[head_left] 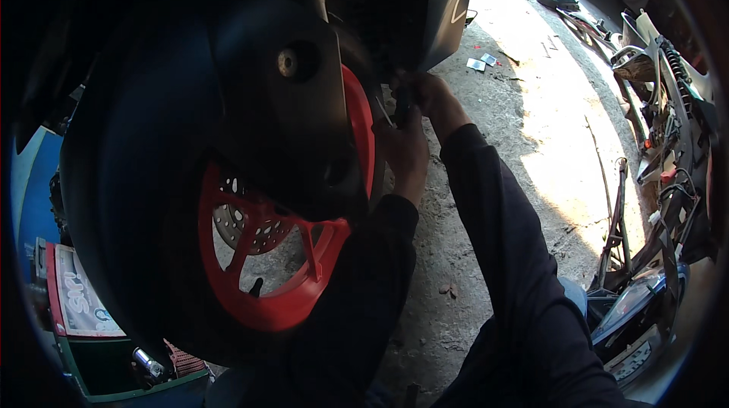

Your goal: The person removes and replaces panels and screws on the body of a motorcycle using a screwdriver.

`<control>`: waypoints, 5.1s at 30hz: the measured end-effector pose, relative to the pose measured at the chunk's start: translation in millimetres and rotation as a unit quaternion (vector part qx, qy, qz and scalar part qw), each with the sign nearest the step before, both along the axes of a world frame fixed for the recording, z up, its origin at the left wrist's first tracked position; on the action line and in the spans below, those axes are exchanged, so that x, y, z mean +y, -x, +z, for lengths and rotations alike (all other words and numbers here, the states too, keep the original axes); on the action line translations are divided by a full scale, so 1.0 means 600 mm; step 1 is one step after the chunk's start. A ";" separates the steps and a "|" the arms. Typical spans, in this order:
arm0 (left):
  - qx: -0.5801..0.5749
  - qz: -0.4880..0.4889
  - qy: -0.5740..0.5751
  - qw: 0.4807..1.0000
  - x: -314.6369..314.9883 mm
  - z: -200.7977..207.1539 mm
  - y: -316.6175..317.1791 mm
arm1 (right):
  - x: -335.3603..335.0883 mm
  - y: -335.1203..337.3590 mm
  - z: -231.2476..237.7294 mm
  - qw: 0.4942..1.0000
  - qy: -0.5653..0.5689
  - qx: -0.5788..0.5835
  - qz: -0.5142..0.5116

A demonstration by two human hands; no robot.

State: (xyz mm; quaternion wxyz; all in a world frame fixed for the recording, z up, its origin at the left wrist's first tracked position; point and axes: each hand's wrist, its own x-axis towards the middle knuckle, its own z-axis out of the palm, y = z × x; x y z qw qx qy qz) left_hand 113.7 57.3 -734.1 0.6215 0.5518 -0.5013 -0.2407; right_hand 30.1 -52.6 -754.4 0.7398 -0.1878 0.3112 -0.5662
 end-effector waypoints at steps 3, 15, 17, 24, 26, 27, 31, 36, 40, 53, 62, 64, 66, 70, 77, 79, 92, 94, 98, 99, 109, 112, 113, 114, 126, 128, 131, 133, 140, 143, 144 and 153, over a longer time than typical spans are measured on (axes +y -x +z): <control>-0.036 -0.047 -0.138 0.989 -0.012 -0.025 -0.003 | -0.005 0.018 -0.004 0.998 0.013 0.044 0.049; 0.408 -0.018 -0.337 0.849 -0.004 0.033 0.012 | -0.007 0.009 -0.006 0.999 0.023 -0.015 0.019; 0.324 -0.026 -0.305 0.895 -0.018 -0.001 0.003 | -0.008 0.002 0.003 0.996 0.024 0.084 0.017; 0.382 -0.037 -0.360 0.850 0.014 0.059 0.011 | 0.025 -0.009 0.032 0.970 0.023 0.237 -0.048; 0.440 -0.074 -0.389 0.806 0.023 0.072 0.009 | 0.030 -0.009 0.029 0.959 -0.003 0.281 -0.037; 0.440 -0.074 -0.389 0.806 0.025 0.068 0.009 | 0.035 -0.004 0.027 0.959 -0.003 0.280 -0.036; 0.260 -0.046 -0.367 0.892 0.014 0.028 -0.007 | 0.050 -0.019 0.047 0.924 0.049 0.380 -0.017; -0.116 0.002 -0.338 0.934 0.037 0.023 0.012 | 0.055 0.023 0.063 0.921 0.030 0.387 -0.039; -0.137 0.042 -0.127 0.981 0.002 -0.021 -0.003 | 0.066 0.068 0.086 0.862 0.084 0.500 -0.013; -0.072 0.186 -0.083 0.976 -0.193 -0.038 0.062 | 0.090 0.109 0.108 0.671 0.199 0.713 0.038; 0.063 0.059 0.027 0.996 -0.224 -0.086 0.059 | 0.060 0.088 0.100 0.681 0.207 0.701 0.044; 0.090 0.037 0.073 0.993 -0.244 -0.098 0.036 | 0.054 0.071 0.107 0.683 0.210 0.698 0.041; 0.117 0.014 0.118 0.986 -0.246 -0.102 0.023 | 0.057 0.054 0.116 0.686 0.211 0.696 0.040; 0.384 -0.086 -0.035 0.919 -0.196 -0.059 0.069 | 0.067 0.083 0.113 0.730 0.165 0.661 0.045; 0.498 -0.091 -0.157 0.848 -0.117 -0.042 0.076 | 0.078 0.075 0.093 0.679 0.206 0.700 -0.076; 0.520 -0.139 -0.170 0.826 -0.086 -0.051 0.081 | 0.079 0.085 0.086 0.658 0.186 0.728 -0.056; 0.644 -0.312 -0.225 0.661 0.002 -0.002 0.119 | 0.148 0.150 0.090 0.812 0.107 0.568 0.075; 0.635 -0.273 -0.251 0.678 -0.008 0.008 0.120 | 0.155 0.165 0.101 0.842 0.131 0.518 0.075; 0.600 -0.363 -0.204 0.683 -0.058 -0.019 0.097 | 0.177 0.152 0.161 0.871 0.143 0.467 0.048; 0.637 -0.346 -0.215 0.655 -0.063 -0.015 0.102 | 0.182 0.158 0.169 0.843 0.142 0.517 0.040; 0.655 -0.265 -0.158 0.689 -0.047 0.042 0.132 | 0.211 0.202 0.197 0.793 0.081 0.595 0.106; 0.658 -0.225 -0.186 0.694 -0.042 0.056 0.144 | 0.210 0.210 0.195 0.849 0.061 0.522 0.060; 0.655 -0.186 -0.211 0.701 -0.040 0.063 0.147 | 0.211 0.210 0.196 0.869 0.061 0.486 0.066; 0.654 -0.187 -0.210 0.702 -0.038 0.071 0.144 | 0.208 0.206 0.194 0.869 0.062 0.486 0.065; 0.378 -0.266 -0.208 0.862 -0.029 0.163 0.147 | 0.141 0.149 0.146 0.996 -0.052 0.045 -0.059; 0.361 -0.299 -0.225 0.854 -0.023 0.175 0.158 | 0.132 0.161 0.139 0.993 -0.076 -0.016 -0.085; 0.401 -0.289 -0.200 0.846 -0.034 0.167 0.163 | 0.116 0.168 0.130 0.986 -0.104 -0.054 -0.117; 0.431 -0.246 -0.170 0.851 -0.054 0.150 0.156 | 0.104 0.165 0.129 0.986 -0.112 -0.050 -0.115; 0.558 -0.122 -0.122 0.811 -0.083 0.085 0.119 | 0.020 0.189 0.087 0.967 -0.064 -0.051 -0.243; 0.555 -0.129 -0.141 0.810 -0.088 0.067 0.102 | -0.056 0.202 0.060 0.954 -0.037 -0.032 -0.296; 0.552 -0.133 -0.141 0.811 -0.087 0.064 0.101 | -0.081 0.214 0.050 0.950 0.001 -0.005 -0.313; 0.542 -0.166 -0.174 0.805 -0.078 0.038 0.070 | -0.131 0.227 0.087 0.973 0.159 0.131 -0.105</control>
